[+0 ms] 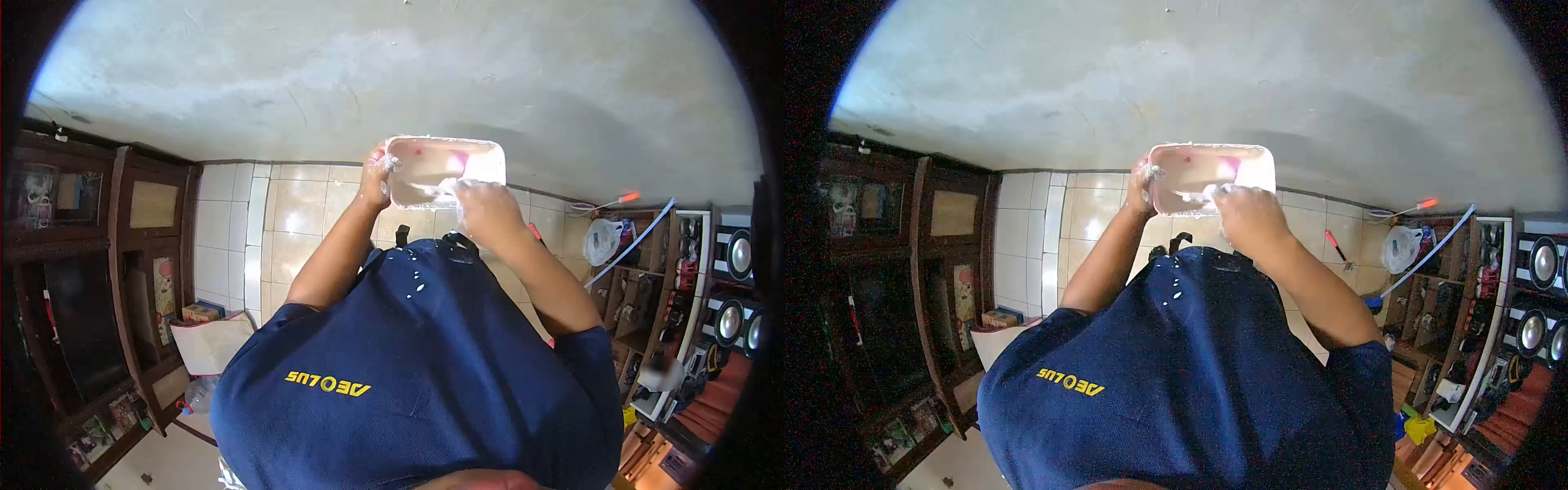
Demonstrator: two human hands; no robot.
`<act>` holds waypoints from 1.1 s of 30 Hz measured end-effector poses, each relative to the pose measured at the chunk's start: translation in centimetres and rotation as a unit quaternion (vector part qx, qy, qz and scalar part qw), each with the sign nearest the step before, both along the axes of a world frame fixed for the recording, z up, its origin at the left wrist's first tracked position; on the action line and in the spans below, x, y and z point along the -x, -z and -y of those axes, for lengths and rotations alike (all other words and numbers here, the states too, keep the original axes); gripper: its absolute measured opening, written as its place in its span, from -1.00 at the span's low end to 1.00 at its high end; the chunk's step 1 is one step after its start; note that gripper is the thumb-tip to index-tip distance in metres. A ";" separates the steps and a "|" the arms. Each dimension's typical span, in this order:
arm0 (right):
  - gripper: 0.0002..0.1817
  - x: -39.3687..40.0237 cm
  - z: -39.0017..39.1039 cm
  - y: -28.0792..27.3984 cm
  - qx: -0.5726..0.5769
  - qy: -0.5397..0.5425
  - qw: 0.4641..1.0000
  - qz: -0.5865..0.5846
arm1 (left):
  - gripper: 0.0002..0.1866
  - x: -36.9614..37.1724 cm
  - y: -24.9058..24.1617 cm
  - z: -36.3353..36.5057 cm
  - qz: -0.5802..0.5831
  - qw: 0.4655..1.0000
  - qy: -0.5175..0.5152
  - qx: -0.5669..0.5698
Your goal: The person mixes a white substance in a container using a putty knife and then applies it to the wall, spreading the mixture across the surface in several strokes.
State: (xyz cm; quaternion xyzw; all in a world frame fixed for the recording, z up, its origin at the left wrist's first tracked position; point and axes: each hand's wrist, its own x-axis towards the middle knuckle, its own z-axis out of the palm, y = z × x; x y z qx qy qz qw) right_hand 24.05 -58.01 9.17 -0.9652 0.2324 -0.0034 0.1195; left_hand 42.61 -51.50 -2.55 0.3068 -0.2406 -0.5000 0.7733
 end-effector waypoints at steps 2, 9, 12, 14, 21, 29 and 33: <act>-0.69 -0.3 0.0 -3.1 0.012 0.035 0.998 -0.041 | -0.54 0.0 -0.1 -0.1 -0.038 0.999 0.022 -0.010; -0.71 -3.0 1.9 -2.1 0.105 0.025 0.993 -0.046 | -0.46 0.1 -0.6 0.4 -0.020 0.997 0.066 0.020; -0.75 -4.0 0.9 -0.1 0.105 -0.023 0.994 0.025 | -0.42 -0.2 -0.7 0.3 0.006 0.996 0.082 0.015; -0.78 -4.1 0.7 -1.0 0.096 -0.028 0.995 -0.014 | -0.40 -0.5 -0.6 0.6 0.047 0.994 0.096 0.019; -0.78 -2.3 -0.3 -1.5 0.027 -0.055 0.996 -0.058 | -0.36 -0.2 1.5 0.4 -0.012 0.995 0.096 0.008; -0.75 -1.4 0.2 -5.9 0.058 0.031 0.996 -0.056 | -0.37 -0.3 -0.2 0.4 -0.028 0.990 0.141 0.004; -0.84 -3.0 -1.0 -1.4 0.107 0.007 0.994 -0.020 | -0.38 0.0 -0.9 0.3 -0.024 0.987 0.154 -0.048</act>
